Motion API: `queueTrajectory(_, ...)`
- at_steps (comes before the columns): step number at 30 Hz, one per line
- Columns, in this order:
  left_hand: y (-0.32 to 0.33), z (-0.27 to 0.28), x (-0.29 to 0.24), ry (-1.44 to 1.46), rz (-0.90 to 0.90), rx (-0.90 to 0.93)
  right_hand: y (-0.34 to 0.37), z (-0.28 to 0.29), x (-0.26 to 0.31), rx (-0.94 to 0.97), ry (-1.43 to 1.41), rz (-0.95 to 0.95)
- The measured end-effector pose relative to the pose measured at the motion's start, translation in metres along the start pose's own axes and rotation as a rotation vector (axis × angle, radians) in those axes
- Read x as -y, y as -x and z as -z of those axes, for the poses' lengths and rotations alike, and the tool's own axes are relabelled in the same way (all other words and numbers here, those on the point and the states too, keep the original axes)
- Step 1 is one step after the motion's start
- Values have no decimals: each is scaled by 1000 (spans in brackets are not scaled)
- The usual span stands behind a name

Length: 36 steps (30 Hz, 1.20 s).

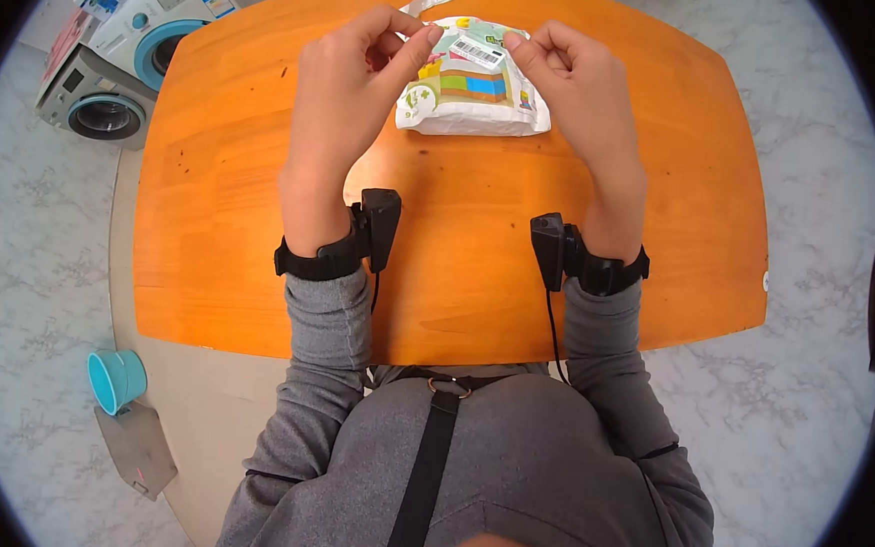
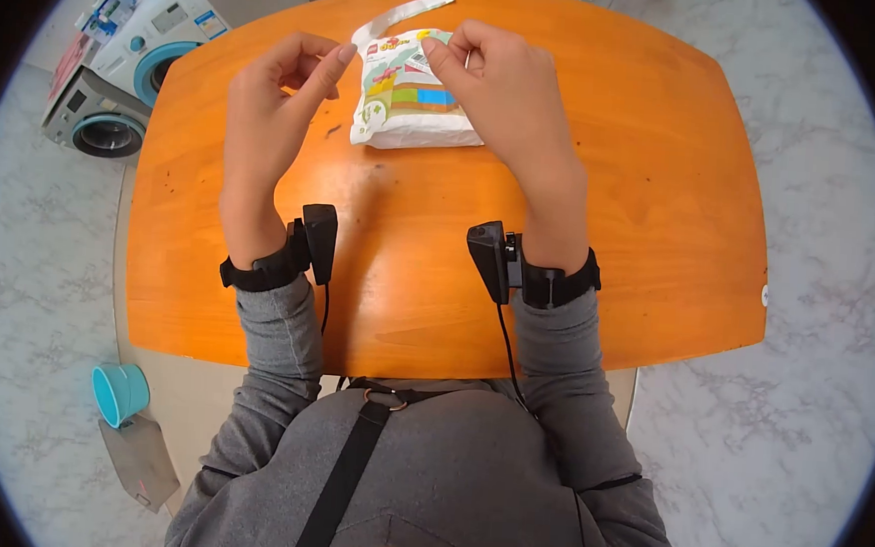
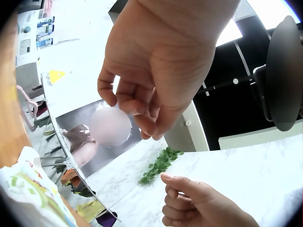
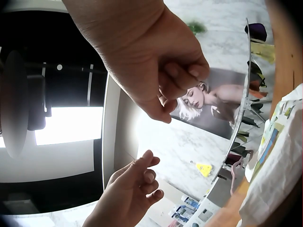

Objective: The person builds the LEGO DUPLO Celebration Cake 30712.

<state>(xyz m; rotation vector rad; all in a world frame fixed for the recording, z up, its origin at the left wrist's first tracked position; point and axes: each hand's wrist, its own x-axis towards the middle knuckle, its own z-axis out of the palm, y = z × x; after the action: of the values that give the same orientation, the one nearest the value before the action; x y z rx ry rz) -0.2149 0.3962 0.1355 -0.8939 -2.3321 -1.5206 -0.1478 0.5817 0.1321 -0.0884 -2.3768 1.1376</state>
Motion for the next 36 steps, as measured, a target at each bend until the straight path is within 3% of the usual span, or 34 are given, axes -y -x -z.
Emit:
queueTrajectory(6,0,0,1,-24,-6,17,1,8,4,8,41,2)
queueTrajectory(8,-1,0,6,-39,-101,-18,1,9,4,-15,12,17)
queueTrajectory(17,1,4,1,-49,-4,-7,3,11,3,-74,13,70)
queueTrajectory(36,-1,15,15,-52,-47,-53,5,18,7,-62,22,55)
